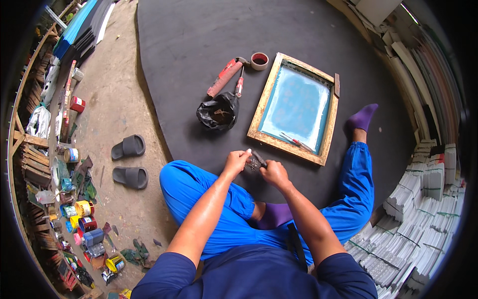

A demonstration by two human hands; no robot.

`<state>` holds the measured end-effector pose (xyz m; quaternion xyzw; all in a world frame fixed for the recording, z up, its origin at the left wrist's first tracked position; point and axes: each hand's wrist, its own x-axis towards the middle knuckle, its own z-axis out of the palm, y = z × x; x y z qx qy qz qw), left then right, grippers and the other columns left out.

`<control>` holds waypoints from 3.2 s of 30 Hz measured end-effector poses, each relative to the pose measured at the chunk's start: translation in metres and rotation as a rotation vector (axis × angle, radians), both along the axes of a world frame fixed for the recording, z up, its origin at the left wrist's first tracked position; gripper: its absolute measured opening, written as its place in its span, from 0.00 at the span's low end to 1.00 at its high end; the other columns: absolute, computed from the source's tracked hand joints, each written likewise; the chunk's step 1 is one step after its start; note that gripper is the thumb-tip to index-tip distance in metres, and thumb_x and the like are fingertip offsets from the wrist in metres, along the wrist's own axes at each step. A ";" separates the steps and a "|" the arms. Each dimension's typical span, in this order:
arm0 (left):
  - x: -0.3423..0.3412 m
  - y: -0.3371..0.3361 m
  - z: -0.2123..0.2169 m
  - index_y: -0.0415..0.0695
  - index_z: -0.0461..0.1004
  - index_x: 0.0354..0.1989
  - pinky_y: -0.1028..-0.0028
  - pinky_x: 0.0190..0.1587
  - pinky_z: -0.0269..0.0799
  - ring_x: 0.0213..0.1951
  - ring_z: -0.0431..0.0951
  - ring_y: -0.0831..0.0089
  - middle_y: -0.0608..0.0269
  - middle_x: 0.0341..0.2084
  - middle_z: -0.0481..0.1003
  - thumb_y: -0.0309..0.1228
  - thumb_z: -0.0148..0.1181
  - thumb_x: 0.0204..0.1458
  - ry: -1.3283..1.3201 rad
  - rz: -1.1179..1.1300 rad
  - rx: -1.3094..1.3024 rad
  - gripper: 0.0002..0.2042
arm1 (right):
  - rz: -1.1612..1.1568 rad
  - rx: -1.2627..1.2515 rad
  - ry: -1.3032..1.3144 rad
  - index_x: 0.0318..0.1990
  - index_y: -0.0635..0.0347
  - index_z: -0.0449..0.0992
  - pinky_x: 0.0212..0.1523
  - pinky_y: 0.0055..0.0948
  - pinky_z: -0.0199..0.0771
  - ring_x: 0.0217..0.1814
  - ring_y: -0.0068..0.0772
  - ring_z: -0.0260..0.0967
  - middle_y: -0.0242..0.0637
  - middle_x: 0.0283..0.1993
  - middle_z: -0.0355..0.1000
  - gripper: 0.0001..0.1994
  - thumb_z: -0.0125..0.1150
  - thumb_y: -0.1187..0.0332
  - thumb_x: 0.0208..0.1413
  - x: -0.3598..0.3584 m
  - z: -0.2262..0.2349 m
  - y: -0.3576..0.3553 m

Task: The person sits on the floor and uses pliers to repeatedly trim small pieces of material from a rectangular frame. The person holds the frame with one hand and uses the pliers with the other to snip edges, occasionally adjusting the frame's position.

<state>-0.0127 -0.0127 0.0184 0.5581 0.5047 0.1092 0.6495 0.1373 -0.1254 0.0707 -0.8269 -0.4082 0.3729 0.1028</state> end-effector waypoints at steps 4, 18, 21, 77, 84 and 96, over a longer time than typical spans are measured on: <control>-0.003 0.002 -0.005 0.40 0.82 0.36 0.81 0.16 0.55 0.14 0.63 0.86 0.67 0.22 0.79 0.40 0.63 0.60 -0.103 0.032 -0.155 0.14 | 0.168 0.030 0.044 0.43 0.58 0.80 0.46 0.50 0.76 0.42 0.58 0.77 0.55 0.37 0.79 0.16 0.61 0.56 0.55 -0.006 -0.008 -0.009; -0.003 -0.011 0.017 0.44 0.84 0.25 0.62 0.36 0.77 0.29 0.84 0.60 0.56 0.21 0.81 0.53 0.72 0.45 0.419 -0.313 0.359 0.21 | -0.421 -0.020 0.723 0.42 0.62 0.75 0.33 0.40 0.77 0.33 0.35 0.77 0.39 0.34 0.76 0.14 0.57 0.59 0.64 0.024 -0.019 0.023; -0.003 -0.009 0.016 0.45 0.84 0.26 0.63 0.37 0.77 0.29 0.83 0.61 0.56 0.21 0.81 0.54 0.71 0.46 0.417 -0.293 0.345 0.21 | -0.447 -0.060 0.726 0.39 0.64 0.76 0.29 0.40 0.76 0.30 0.35 0.77 0.40 0.32 0.76 0.14 0.58 0.59 0.63 0.020 -0.009 0.031; 0.004 -0.002 -0.015 0.39 0.83 0.27 0.64 0.32 0.74 0.25 0.80 0.65 0.55 0.19 0.79 0.49 0.67 0.53 0.159 -0.118 0.246 0.21 | -0.306 0.040 0.219 0.41 0.71 0.77 0.31 0.40 0.78 0.30 0.45 0.78 0.52 0.31 0.77 0.15 0.58 0.64 0.58 0.018 -0.018 0.047; 0.007 -0.002 -0.020 0.38 0.82 0.40 0.69 0.34 0.74 0.28 0.80 0.75 0.60 0.26 0.82 0.40 0.65 0.57 -0.087 0.101 0.217 0.15 | -0.435 0.222 0.636 0.38 0.66 0.75 0.17 0.34 0.71 0.17 0.32 0.72 0.37 0.21 0.72 0.09 0.57 0.67 0.60 0.013 -0.048 0.028; 0.004 -0.005 -0.013 0.39 0.80 0.47 0.71 0.40 0.76 0.34 0.82 0.73 0.58 0.30 0.83 0.39 0.65 0.57 -0.019 0.038 0.306 0.17 | -0.364 0.046 0.583 0.37 0.67 0.74 0.20 0.34 0.72 0.21 0.33 0.75 0.37 0.23 0.72 0.14 0.59 0.61 0.61 0.022 -0.019 0.014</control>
